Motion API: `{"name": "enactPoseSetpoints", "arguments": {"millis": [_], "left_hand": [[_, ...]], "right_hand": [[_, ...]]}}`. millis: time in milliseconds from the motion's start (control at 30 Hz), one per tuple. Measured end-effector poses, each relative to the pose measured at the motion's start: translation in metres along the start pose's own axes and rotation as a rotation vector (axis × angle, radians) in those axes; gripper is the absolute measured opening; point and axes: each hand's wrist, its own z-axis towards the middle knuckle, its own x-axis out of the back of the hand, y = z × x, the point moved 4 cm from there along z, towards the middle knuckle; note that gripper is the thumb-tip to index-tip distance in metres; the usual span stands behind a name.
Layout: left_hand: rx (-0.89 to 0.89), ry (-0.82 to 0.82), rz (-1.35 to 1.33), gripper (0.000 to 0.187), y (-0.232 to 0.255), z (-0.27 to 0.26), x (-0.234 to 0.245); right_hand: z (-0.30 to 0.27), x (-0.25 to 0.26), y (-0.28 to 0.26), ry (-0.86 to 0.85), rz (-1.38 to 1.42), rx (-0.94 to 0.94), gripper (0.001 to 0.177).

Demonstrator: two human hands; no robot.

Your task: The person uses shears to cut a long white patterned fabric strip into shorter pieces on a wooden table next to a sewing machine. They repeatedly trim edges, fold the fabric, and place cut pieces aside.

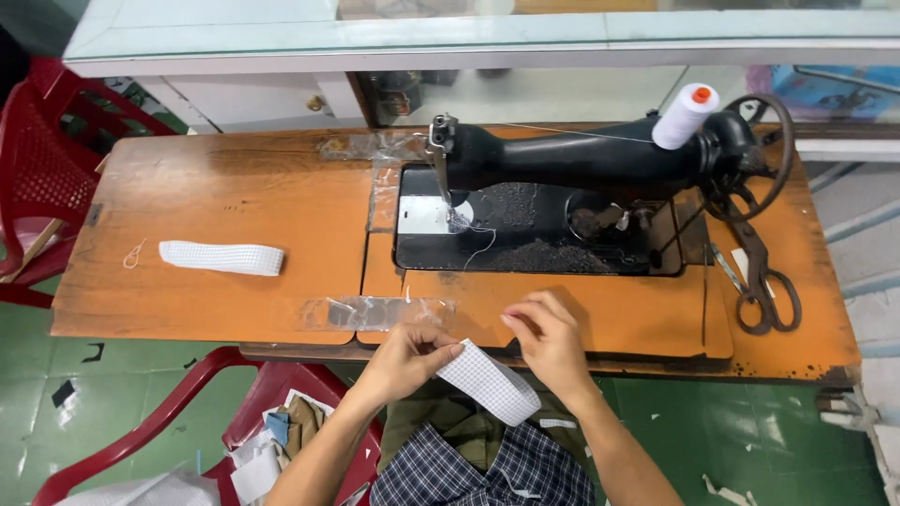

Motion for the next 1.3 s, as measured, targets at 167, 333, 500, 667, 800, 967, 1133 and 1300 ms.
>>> {"name": "enactPoseSetpoints", "arguments": {"millis": [167, 333, 500, 667, 800, 967, 1133, 1300], "left_hand": [[0.031, -0.127, -0.017, 0.016, 0.004, 0.001, -0.006], [-0.020, -0.079, 0.034, 0.017, 0.009, 0.005, -0.017], [-0.052, -0.086, -0.005, 0.017, 0.018, 0.002, -0.021], [-0.046, -0.087, 0.003, 0.016, 0.021, 0.003, -0.023], [-0.041, -0.096, 0.041, 0.017, 0.022, 0.003, -0.025], [-0.034, -0.093, 0.063, 0.017, 0.026, 0.000, -0.029], [-0.150, -0.083, 0.125, 0.017, 0.039, -0.005, -0.034], [-0.359, -0.027, 0.248, 0.017, 0.052, -0.013, -0.042]], "right_hand": [[-0.040, 0.016, -0.003, -0.021, 1.039, -0.434, 0.031], [-0.043, 0.008, -0.009, -0.085, 1.532, -0.512, 0.021], [-0.050, 0.003, -0.001, -0.024, 1.572, -0.675, 0.016], [-0.051, 0.006, -0.002, 0.010, 1.538, -0.716, 0.016], [-0.055, 0.009, -0.006, 0.031, 1.463, -0.668, 0.029], [-0.051, 0.035, -0.043, 0.131, 0.784, -0.237, 0.016], [-0.043, 0.044, -0.075, 0.176, 0.282, -0.005, 0.012], [-0.039, 0.044, -0.091, 0.223, 0.079, 0.134, 0.018]]}}
